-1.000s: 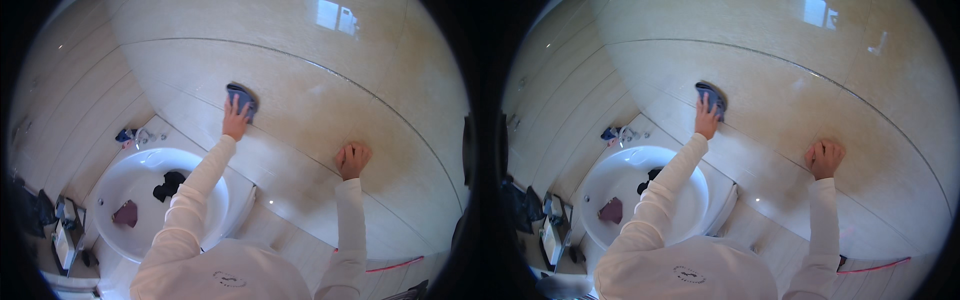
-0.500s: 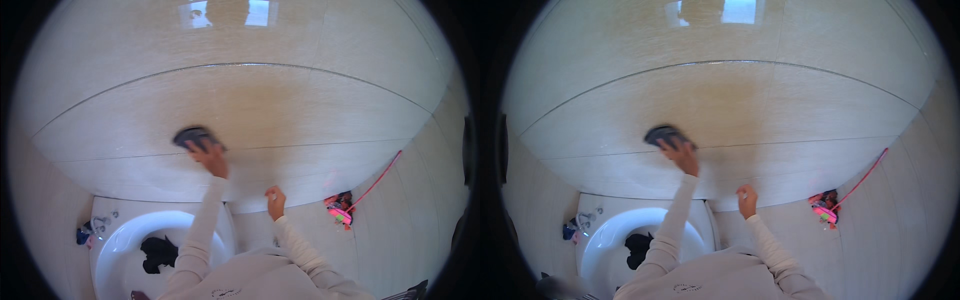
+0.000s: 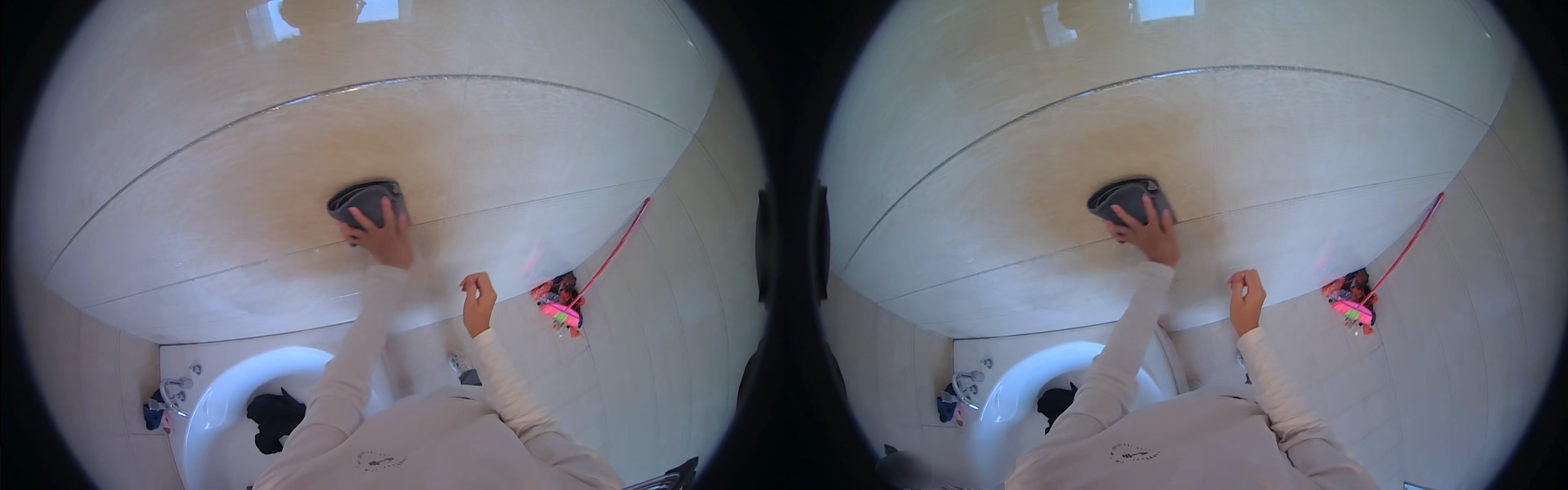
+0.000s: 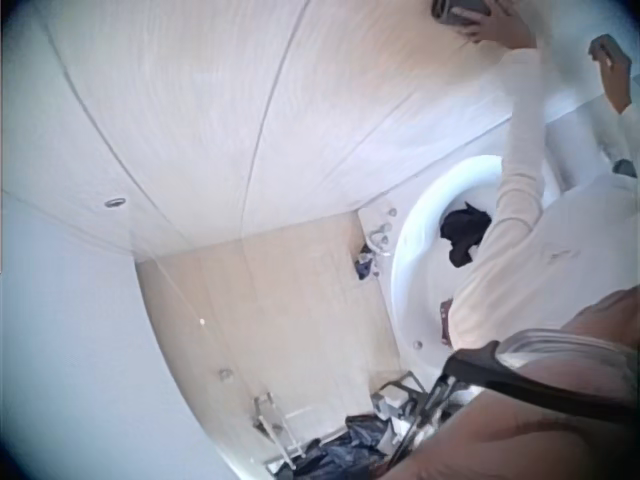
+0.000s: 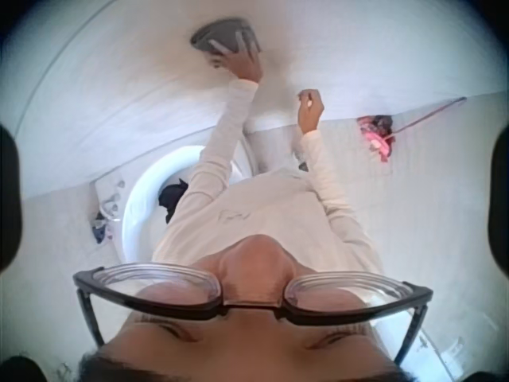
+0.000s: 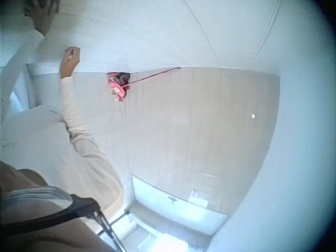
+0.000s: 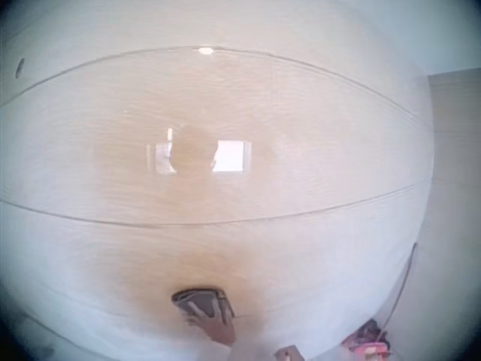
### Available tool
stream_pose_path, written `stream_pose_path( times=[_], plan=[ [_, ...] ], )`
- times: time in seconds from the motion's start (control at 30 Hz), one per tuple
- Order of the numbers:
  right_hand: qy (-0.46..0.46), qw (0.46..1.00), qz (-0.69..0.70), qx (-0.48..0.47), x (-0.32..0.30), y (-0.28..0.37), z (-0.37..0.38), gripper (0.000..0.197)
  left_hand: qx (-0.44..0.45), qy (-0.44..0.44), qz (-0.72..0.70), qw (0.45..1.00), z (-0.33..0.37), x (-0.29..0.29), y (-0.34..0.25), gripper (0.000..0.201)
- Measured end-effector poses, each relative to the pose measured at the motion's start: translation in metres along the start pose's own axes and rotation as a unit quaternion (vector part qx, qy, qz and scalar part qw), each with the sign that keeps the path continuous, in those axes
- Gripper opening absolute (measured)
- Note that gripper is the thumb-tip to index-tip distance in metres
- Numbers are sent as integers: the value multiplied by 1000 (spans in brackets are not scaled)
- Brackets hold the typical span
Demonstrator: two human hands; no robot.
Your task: The person wipes the tiled floor and the exterior surfaces of a white bathtub using a dark cloth. They move around the tub, cleaning the sides and rim in a continuous wiping motion.
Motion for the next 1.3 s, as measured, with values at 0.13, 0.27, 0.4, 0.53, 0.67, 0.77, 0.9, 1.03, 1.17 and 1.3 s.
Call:
stream_pose_path(
  times=[0.13, 0.27, 0.4, 0.53, 0.67, 0.77, 0.9, 1.03, 1.17, 1.3],
  plan=[
    [-9, 998, 64, 1, -18, -2, 34, 16, 143, 74, 115, 980, -15, 40, -70, 51],
    [8, 993, 117, 6, -29, -12, 60, 13, 272, 174, 173, 931, -17, 44, -52, 54],
    [35, 993, 113, 11, -39, -24, 71, 12, 160, 128, 169, 964, -16, -6, 44, 55],
    [70, 989, 128, 27, -44, -40, 82, 13, -46, -83, 65, 993, -11, -53, 129, 65],
    [117, 984, 135, 14, -33, -55, 95, 12, -204, -194, -22, 959, -4, -49, 125, 61],
    [168, 982, 84, -23, -26, -55, 92, 10, -255, -167, -82, 949, -21, -11, 48, 58],
    [206, 976, 67, -19, 24, -106, 60, 12, -278, -28, 14, 960, -45, 46, -62, 68],
    [306, 951, 14, -37, 46, -174, 25, 10, -216, 31, -63, 974, -51, 71, -142, 74],
    [442, 894, -38, -59, 65, -171, -5, 8, -193, 16, -99, 976, -28, 57, -153, 75],
    [445, 884, 122, 70, 65, -172, -10, 9, -144, -61, -86, 984, 14, 17, -143, 72]
  ],
)
Point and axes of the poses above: each hand's wrist, its own z-axis towards the middle knuckle, its own x-axis out of the palm, y = z × x, the point moved 4 cm from there along z, towards the middle knuckle, and after that the axes turned 14 degrees about y, right-handed, at the moved point
